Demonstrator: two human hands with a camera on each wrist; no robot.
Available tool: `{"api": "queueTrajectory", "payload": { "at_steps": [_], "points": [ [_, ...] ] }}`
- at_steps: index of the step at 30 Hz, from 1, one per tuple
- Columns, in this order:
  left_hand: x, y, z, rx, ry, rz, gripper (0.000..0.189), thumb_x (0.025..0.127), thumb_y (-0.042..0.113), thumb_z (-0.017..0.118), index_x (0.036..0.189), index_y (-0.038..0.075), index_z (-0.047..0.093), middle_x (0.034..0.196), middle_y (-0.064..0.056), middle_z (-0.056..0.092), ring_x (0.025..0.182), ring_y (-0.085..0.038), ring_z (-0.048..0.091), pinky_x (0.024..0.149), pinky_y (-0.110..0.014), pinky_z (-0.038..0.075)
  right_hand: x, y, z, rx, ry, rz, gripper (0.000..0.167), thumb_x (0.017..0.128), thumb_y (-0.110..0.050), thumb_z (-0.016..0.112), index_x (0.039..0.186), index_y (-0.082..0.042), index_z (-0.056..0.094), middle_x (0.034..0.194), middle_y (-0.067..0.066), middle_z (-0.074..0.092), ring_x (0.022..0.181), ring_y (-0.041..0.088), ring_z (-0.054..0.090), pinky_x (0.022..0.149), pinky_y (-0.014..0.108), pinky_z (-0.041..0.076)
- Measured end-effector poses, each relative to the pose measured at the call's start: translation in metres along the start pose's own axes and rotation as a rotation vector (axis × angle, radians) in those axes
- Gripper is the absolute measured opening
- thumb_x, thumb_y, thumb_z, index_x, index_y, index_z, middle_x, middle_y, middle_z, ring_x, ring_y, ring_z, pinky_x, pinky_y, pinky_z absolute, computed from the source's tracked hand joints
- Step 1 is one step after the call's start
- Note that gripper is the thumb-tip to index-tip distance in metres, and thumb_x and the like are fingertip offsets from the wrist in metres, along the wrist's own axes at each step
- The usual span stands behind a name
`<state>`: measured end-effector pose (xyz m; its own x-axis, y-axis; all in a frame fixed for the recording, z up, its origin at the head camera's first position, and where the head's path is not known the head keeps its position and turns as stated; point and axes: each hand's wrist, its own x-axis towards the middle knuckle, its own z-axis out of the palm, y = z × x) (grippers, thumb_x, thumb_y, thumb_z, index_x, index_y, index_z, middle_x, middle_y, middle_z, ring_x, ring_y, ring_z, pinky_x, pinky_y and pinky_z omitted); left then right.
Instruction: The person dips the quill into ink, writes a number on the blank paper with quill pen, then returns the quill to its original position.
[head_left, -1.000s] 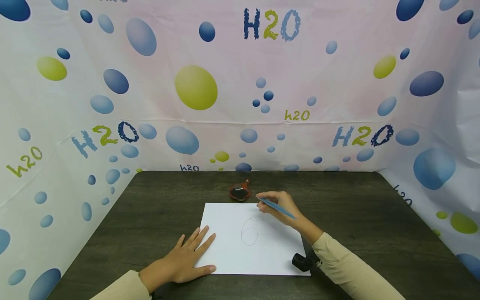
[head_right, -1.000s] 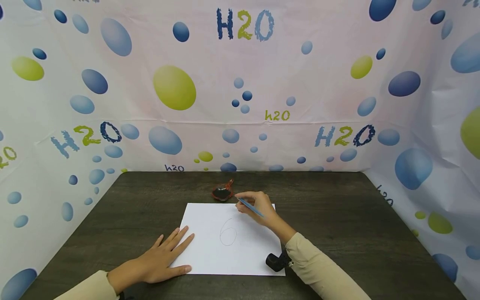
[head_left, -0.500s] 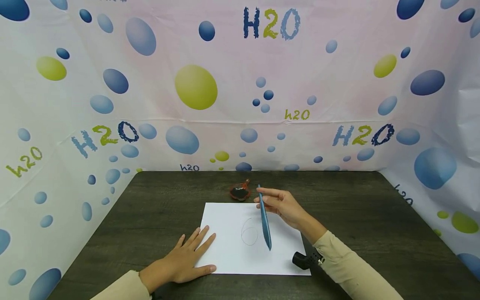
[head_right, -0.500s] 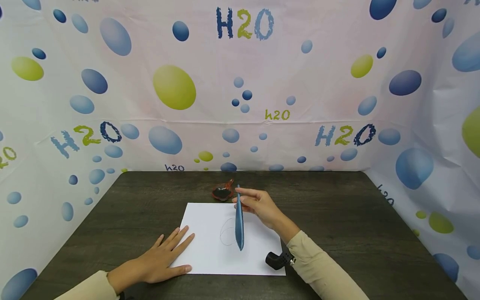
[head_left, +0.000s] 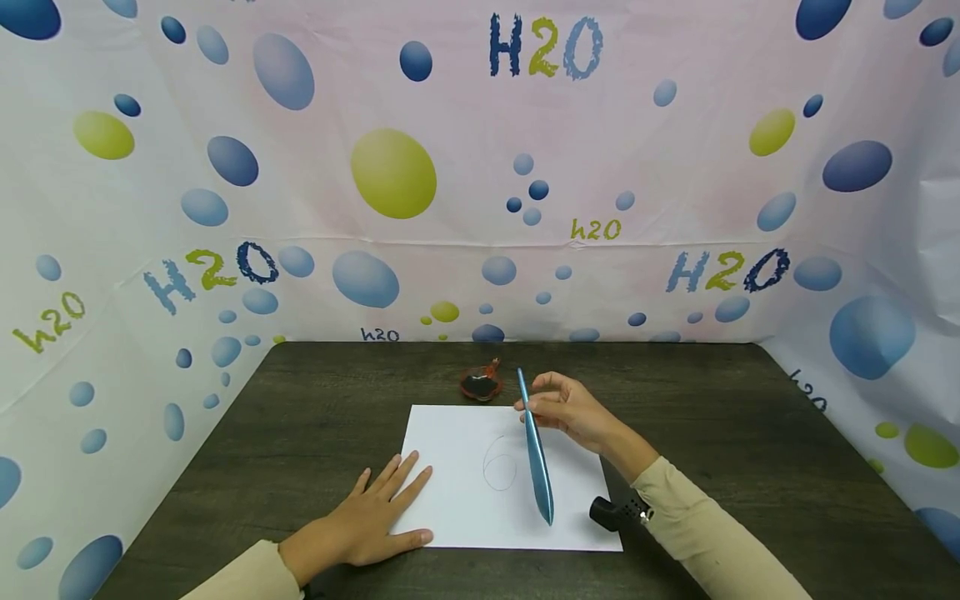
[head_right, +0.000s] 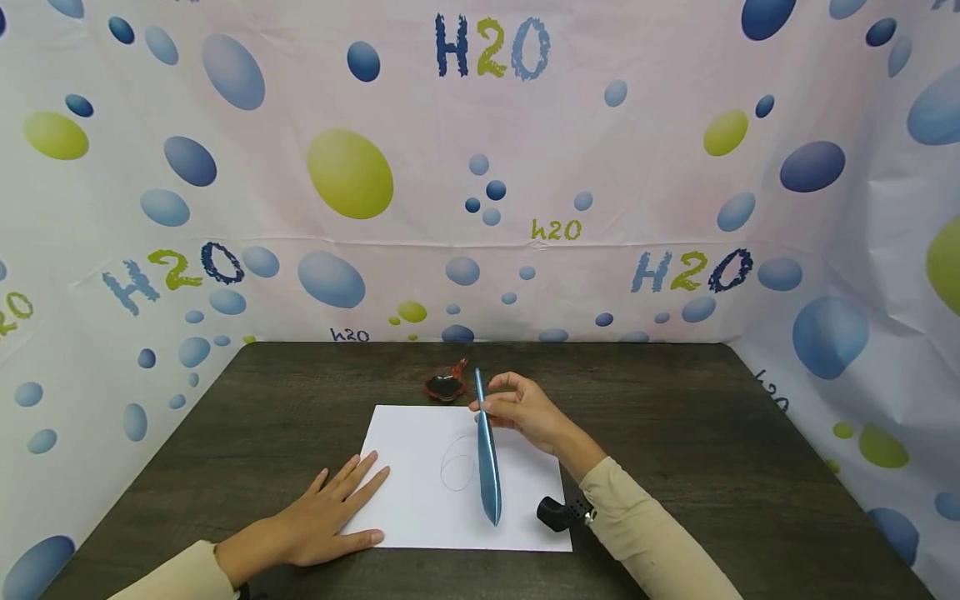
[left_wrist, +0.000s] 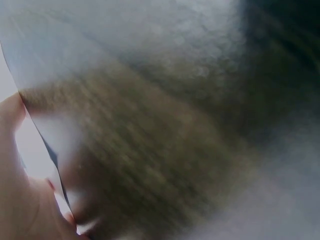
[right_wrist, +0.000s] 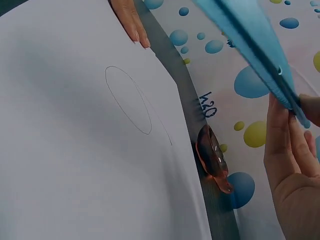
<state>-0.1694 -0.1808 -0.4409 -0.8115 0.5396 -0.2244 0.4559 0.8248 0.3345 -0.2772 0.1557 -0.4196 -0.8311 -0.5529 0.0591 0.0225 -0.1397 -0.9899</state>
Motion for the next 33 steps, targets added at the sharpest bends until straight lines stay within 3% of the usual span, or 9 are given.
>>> {"api": "queueTrajectory", "payload": {
  "at_steps": [4, 7, 12, 19, 26, 33],
  "points": [
    [0.001, -0.004, 0.003, -0.007, 0.006, 0.005, 0.084, 0.091, 0.067, 0.041, 0.155, 0.017, 0.018, 0.161, -0.014, 0.004, 0.145, -0.043, 0.007, 0.104, -0.074, 0.006, 0.001, -0.002, -0.003, -0.029, -0.011, 0.039, 0.042, 0.093, -0.003, 0.06, 0.13, 0.009, 0.042, 0.099, 0.002, 0.073, 0.098, 0.022, 0.069, 0.087, 0.034, 0.053],
    [0.003, -0.006, 0.006, -0.002, 0.006, 0.001, 0.084, 0.091, 0.068, 0.04, 0.155, 0.019, 0.017, 0.161, -0.013, 0.003, 0.145, -0.042, 0.007, 0.104, -0.074, 0.005, 0.003, -0.005, -0.006, -0.07, -0.008, 0.061, 0.044, 0.094, -0.005, 0.06, 0.129, 0.015, 0.045, 0.1, 0.002, 0.073, 0.1, 0.023, 0.068, 0.088, 0.034, 0.053],
    [0.002, -0.004, 0.003, 0.0, 0.006, -0.008, 0.085, 0.09, 0.069, 0.04, 0.155, 0.018, 0.017, 0.161, -0.012, 0.003, 0.145, -0.041, 0.007, 0.105, -0.073, 0.006, 0.007, -0.016, -0.011, -0.146, -0.008, 0.093, 0.036, 0.094, -0.007, 0.058, 0.122, 0.014, 0.052, 0.101, 0.001, 0.07, 0.101, 0.024, 0.065, 0.09, 0.041, 0.051],
    [0.004, -0.009, 0.008, -0.005, 0.015, 0.022, 0.084, 0.091, 0.069, 0.04, 0.156, 0.023, 0.013, 0.162, -0.011, 0.001, 0.145, -0.042, 0.006, 0.103, -0.075, 0.004, 0.016, -0.03, -0.019, -0.394, 0.046, 0.113, 0.035, 0.092, -0.013, 0.064, 0.121, 0.007, 0.061, 0.104, 0.006, 0.067, 0.105, 0.039, 0.061, 0.087, 0.04, 0.053],
    [0.005, -0.009, 0.009, 0.017, 0.006, 0.001, 0.085, 0.09, 0.072, 0.037, 0.155, 0.024, 0.014, 0.162, -0.009, 0.001, 0.146, -0.039, 0.006, 0.105, -0.073, 0.006, 0.028, -0.043, -0.018, -0.596, 0.075, 0.081, 0.028, 0.09, -0.005, 0.065, 0.115, 0.007, 0.064, 0.097, 0.013, 0.065, 0.086, 0.021, 0.063, 0.081, 0.038, 0.054],
    [0.003, -0.007, 0.006, 0.003, -0.001, -0.004, 0.086, 0.09, 0.071, 0.038, 0.155, 0.02, 0.016, 0.161, -0.012, 0.002, 0.146, -0.039, 0.005, 0.105, -0.073, 0.006, 0.048, -0.038, -0.02, -0.79, 0.105, 0.03, 0.017, 0.087, -0.004, 0.069, 0.102, 0.005, 0.067, 0.089, 0.01, 0.068, 0.077, 0.016, 0.062, 0.073, 0.037, 0.054]
  ]
}}
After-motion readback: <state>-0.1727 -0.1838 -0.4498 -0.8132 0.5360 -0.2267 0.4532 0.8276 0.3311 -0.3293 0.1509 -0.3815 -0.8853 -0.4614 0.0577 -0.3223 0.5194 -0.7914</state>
